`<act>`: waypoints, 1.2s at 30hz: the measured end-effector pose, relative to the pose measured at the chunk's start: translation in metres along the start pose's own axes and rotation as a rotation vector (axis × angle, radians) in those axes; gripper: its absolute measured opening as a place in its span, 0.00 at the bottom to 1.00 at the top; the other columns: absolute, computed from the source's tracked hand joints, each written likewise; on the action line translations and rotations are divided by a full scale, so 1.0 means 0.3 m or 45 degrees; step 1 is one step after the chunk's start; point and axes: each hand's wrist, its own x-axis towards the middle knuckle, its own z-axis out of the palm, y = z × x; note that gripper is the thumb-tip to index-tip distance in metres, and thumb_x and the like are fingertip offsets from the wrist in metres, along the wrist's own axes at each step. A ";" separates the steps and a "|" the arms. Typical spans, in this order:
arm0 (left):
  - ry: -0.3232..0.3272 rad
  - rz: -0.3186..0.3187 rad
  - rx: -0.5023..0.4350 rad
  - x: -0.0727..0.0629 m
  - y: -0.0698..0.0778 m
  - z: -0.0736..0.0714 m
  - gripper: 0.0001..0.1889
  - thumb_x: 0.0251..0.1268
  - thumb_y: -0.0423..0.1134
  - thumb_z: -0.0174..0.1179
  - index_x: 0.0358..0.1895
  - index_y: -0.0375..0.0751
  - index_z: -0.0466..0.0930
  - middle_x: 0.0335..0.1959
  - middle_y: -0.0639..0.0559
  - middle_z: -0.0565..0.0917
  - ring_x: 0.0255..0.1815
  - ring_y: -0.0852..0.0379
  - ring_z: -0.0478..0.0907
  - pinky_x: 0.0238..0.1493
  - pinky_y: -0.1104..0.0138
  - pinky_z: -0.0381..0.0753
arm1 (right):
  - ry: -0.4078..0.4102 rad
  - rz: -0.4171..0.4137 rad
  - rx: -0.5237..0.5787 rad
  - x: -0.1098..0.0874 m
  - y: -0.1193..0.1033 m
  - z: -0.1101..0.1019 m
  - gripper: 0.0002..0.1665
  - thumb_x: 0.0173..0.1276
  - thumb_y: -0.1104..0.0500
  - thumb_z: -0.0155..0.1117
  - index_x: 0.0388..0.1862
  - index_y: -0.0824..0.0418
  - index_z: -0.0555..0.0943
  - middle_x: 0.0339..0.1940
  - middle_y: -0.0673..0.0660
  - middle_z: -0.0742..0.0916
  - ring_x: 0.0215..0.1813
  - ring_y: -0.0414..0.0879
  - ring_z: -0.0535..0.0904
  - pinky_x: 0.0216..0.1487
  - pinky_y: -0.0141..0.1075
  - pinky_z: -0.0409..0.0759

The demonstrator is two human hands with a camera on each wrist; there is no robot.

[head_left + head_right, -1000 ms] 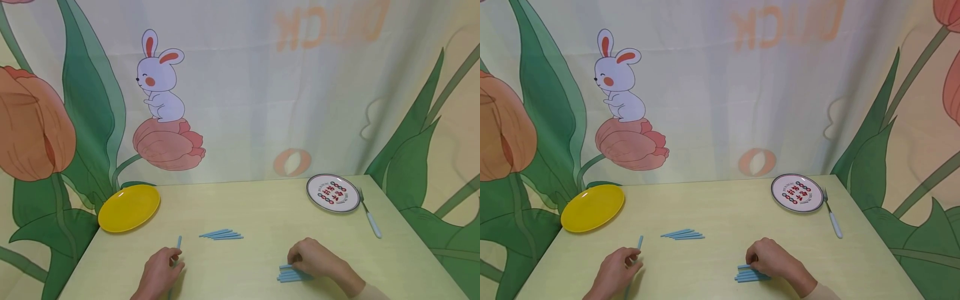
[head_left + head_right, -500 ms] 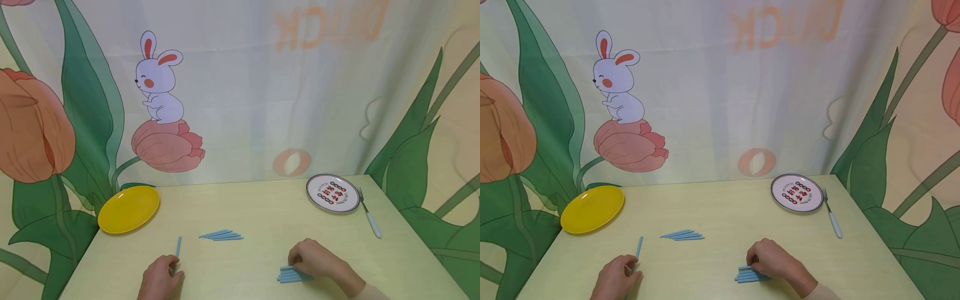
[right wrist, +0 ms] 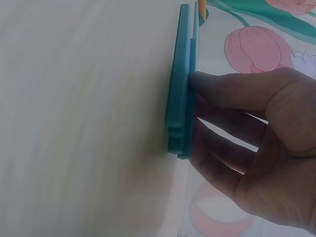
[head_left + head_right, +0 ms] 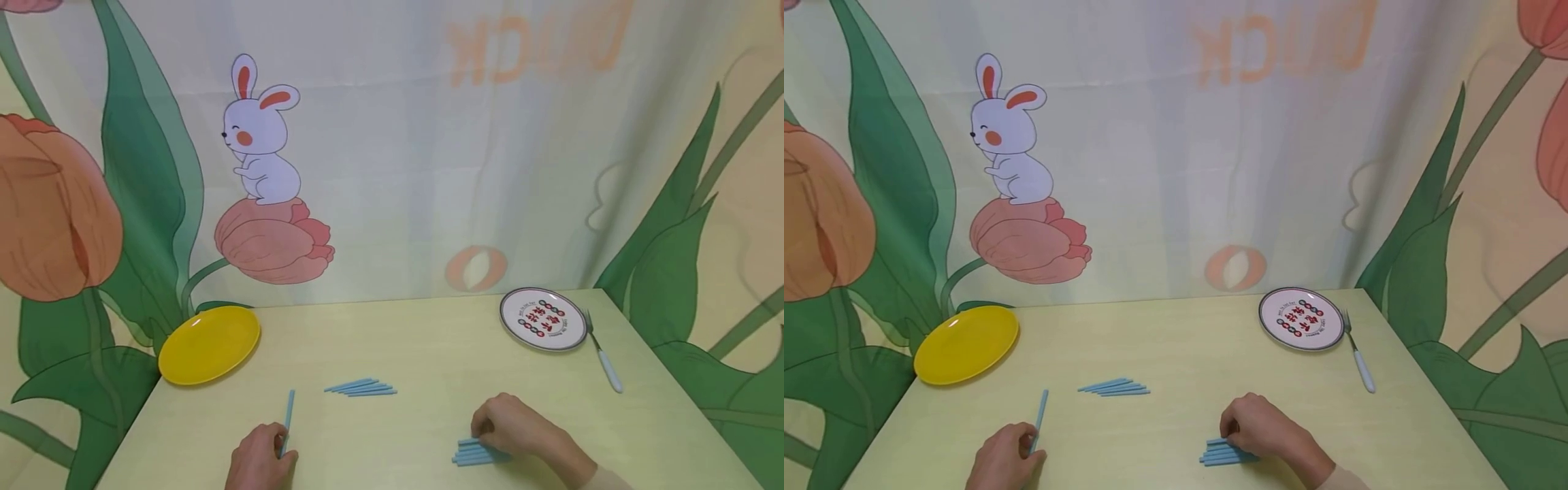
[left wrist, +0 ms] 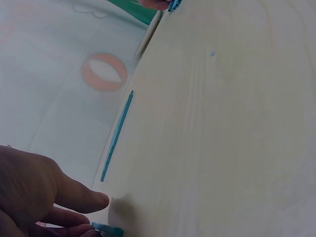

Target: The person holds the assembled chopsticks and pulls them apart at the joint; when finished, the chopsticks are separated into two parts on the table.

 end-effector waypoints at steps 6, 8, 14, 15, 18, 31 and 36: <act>0.006 -0.018 0.007 -0.014 0.017 -0.016 0.17 0.53 0.38 0.72 0.44 0.33 0.81 0.29 0.49 0.78 0.29 0.54 0.72 0.35 0.60 0.76 | -0.012 0.030 0.023 -0.002 -0.003 0.001 0.06 0.57 0.64 0.71 0.28 0.52 0.87 0.25 0.37 0.83 0.29 0.30 0.73 0.33 0.29 0.74; 0.001 -0.032 0.002 -0.036 0.039 -0.036 0.17 0.54 0.36 0.71 0.45 0.32 0.81 0.29 0.49 0.79 0.30 0.53 0.73 0.36 0.59 0.77 | -0.018 0.040 0.028 0.000 -0.003 0.002 0.05 0.57 0.63 0.71 0.29 0.52 0.87 0.25 0.36 0.83 0.29 0.30 0.73 0.34 0.29 0.74; 0.004 -0.021 -0.016 -0.085 0.077 -0.068 0.14 0.56 0.33 0.68 0.45 0.30 0.81 0.29 0.48 0.79 0.29 0.53 0.73 0.36 0.60 0.77 | -0.023 0.049 0.031 0.001 0.007 0.005 0.05 0.57 0.63 0.71 0.30 0.52 0.89 0.27 0.37 0.85 0.30 0.30 0.74 0.34 0.30 0.75; 0.008 -0.017 -0.018 -0.089 0.081 -0.070 0.14 0.56 0.32 0.68 0.44 0.30 0.81 0.29 0.48 0.79 0.29 0.53 0.73 0.36 0.60 0.77 | -0.021 0.048 0.026 0.001 0.008 0.006 0.05 0.57 0.62 0.71 0.30 0.52 0.89 0.27 0.37 0.85 0.30 0.30 0.74 0.33 0.30 0.75; 0.018 -0.003 -0.014 -0.093 0.084 -0.072 0.13 0.55 0.31 0.67 0.43 0.29 0.81 0.28 0.48 0.78 0.29 0.52 0.72 0.36 0.60 0.77 | -0.016 0.044 0.017 0.000 0.010 0.008 0.05 0.57 0.62 0.71 0.30 0.52 0.89 0.27 0.37 0.85 0.30 0.29 0.74 0.33 0.29 0.75; 0.133 0.132 -0.005 -0.087 0.064 -0.101 0.14 0.49 0.28 0.62 0.43 0.29 0.82 0.28 0.49 0.81 0.29 0.53 0.74 0.38 0.54 0.78 | 0.022 -0.015 0.013 0.009 0.017 -0.015 0.04 0.58 0.63 0.71 0.30 0.53 0.88 0.28 0.39 0.85 0.31 0.30 0.75 0.35 0.30 0.77; 0.194 0.235 0.038 -0.074 0.083 -0.129 0.14 0.48 0.29 0.63 0.42 0.30 0.83 0.27 0.51 0.81 0.27 0.54 0.74 0.34 0.56 0.76 | 0.118 -0.055 -0.019 0.018 0.008 -0.042 0.03 0.59 0.63 0.70 0.32 0.56 0.87 0.31 0.44 0.87 0.33 0.32 0.78 0.36 0.32 0.79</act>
